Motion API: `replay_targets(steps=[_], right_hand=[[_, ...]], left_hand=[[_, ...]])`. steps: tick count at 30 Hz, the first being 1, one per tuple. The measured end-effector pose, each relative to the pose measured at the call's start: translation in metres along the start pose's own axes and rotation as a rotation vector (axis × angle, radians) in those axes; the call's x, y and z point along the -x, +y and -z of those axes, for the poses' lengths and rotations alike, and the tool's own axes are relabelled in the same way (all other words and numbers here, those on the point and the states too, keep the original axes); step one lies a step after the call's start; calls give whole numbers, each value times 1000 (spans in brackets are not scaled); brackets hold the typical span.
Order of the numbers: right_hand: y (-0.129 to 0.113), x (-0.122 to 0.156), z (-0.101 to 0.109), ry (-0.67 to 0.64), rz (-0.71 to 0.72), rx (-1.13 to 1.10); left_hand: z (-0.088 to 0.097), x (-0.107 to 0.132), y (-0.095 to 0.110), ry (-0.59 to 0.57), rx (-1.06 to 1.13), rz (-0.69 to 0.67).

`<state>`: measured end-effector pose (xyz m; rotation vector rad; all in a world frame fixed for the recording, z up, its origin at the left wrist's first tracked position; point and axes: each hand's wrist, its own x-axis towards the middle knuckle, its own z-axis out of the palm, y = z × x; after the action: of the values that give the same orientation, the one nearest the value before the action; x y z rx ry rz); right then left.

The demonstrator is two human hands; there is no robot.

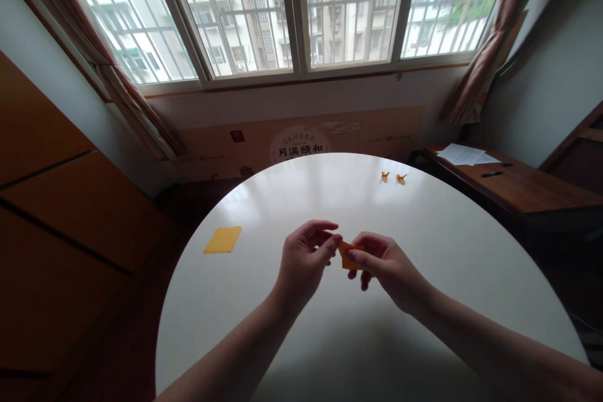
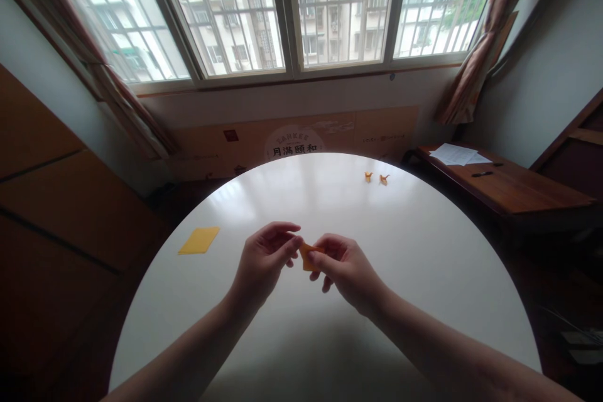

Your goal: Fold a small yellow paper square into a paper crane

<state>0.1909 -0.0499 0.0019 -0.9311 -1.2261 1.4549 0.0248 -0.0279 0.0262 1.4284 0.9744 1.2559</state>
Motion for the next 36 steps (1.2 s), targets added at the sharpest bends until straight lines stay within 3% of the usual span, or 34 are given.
replay_targets(steps=[9, 15, 22, 30, 36], right_hand=[[-3, 0, 1, 72, -72, -107], [-1, 0, 3, 69, -42, -89], [-3, 1, 0, 58, -39, -46], [-3, 1, 0, 39, -86, -105], [-8, 2, 0, 8, -129, -191]], left_hand=[[11, -6, 4, 115, -36, -46], [4, -1, -1, -132, -72, 98], [0, 1, -2, -85, -40, 145], [4, -2, -2, -126, -52, 31], [10, -1, 6, -148, -390, -327]])
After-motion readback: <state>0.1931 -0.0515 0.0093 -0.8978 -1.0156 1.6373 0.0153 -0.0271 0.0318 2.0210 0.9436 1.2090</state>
